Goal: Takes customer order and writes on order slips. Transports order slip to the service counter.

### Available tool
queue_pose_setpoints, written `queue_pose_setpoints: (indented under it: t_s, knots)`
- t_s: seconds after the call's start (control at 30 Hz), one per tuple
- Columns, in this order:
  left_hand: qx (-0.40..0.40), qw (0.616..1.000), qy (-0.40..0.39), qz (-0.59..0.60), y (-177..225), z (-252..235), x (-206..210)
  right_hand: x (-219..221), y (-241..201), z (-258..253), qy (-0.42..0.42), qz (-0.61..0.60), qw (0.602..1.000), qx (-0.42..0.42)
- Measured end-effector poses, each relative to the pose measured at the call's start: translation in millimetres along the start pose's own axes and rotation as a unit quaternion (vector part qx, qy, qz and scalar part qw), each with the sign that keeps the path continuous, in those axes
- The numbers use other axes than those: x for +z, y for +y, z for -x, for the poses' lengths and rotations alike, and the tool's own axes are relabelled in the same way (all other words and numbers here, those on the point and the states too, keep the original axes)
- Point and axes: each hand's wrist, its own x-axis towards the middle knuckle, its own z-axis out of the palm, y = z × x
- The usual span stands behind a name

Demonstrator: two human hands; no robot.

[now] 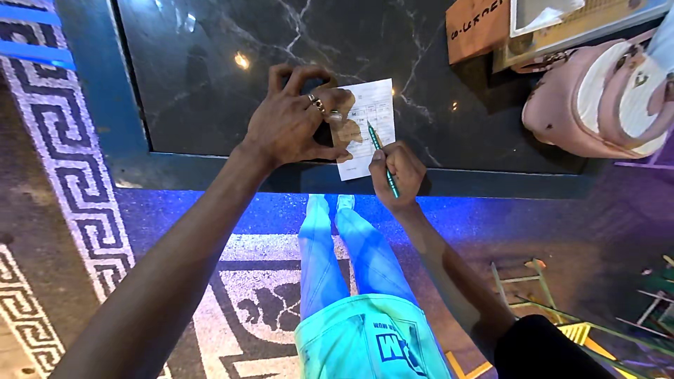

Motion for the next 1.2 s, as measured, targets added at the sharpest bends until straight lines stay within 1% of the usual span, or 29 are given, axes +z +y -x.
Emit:
queue_pose_setpoints:
  t_s: [0.1, 0.27, 0.37, 0.43, 0.53, 0.6, 0.73, 0.83, 0.9, 0.97, 1.03, 1.1, 1.2]
  knots:
    - [-0.003, 1.0, -0.005, 0.0, 0, 0, 0, 0, 0, 1, -0.01, -0.005, 1.0, -0.005]
    - [0.01, 1.0, 0.005, -0.004, 1, 1, 0, -2, -5, 4, -0.073, -0.015, 0.997, -0.02]
    - [0.01, 1.0, 0.004, -0.007, 1, 1, 0, -2, -4, 4, -0.085, -0.023, 0.995, -0.036]
    - [0.008, 1.0, 0.005, -0.001, 0, 0, 0, -2, -4, 4, -0.076, -0.019, 0.996, -0.034]
    - [0.012, 1.0, 0.009, 0.008, 0, 0, 1, 0, -1, 3, -0.023, -0.006, 1.0, -0.017]
    - [0.01, 1.0, 0.01, 0.008, 0, 0, 0, 1, 0, 3, -0.004, 0.003, 1.0, -0.005]
    - [0.007, 1.0, 0.008, 0.007, -1, 0, 0, 2, -1, 2, -0.005, 0.008, 1.0, -0.002]
    - [0.009, 1.0, 0.014, 0.004, -1, 0, 1, -3, -5, 5, -0.034, 0.008, 0.999, 0.015]
    - [0.009, 1.0, 0.023, -0.006, -2, -1, 1, -1, -3, 4, -0.013, -0.023, 1.0, 0.007]
    - [-0.003, 0.999, 0.035, -0.006, -1, -2, 2, -1, 2, 6, -0.002, -0.04, 0.999, 0.007]
    - [-0.017, 0.998, 0.054, -0.007, -2, -2, 2, 0, 4, 5, -0.001, -0.027, 1.0, 0.013]
    - [-0.046, 0.997, 0.06, -0.011, -2, -4, 3, 0, 3, 2, 0.0, 0.01, 1.0, 0.019]
    - [-0.102, 0.994, 0.047, -0.013, 3, -9, -1, 1, 2, 1, 0.011, 0.06, 0.998, 0.036]
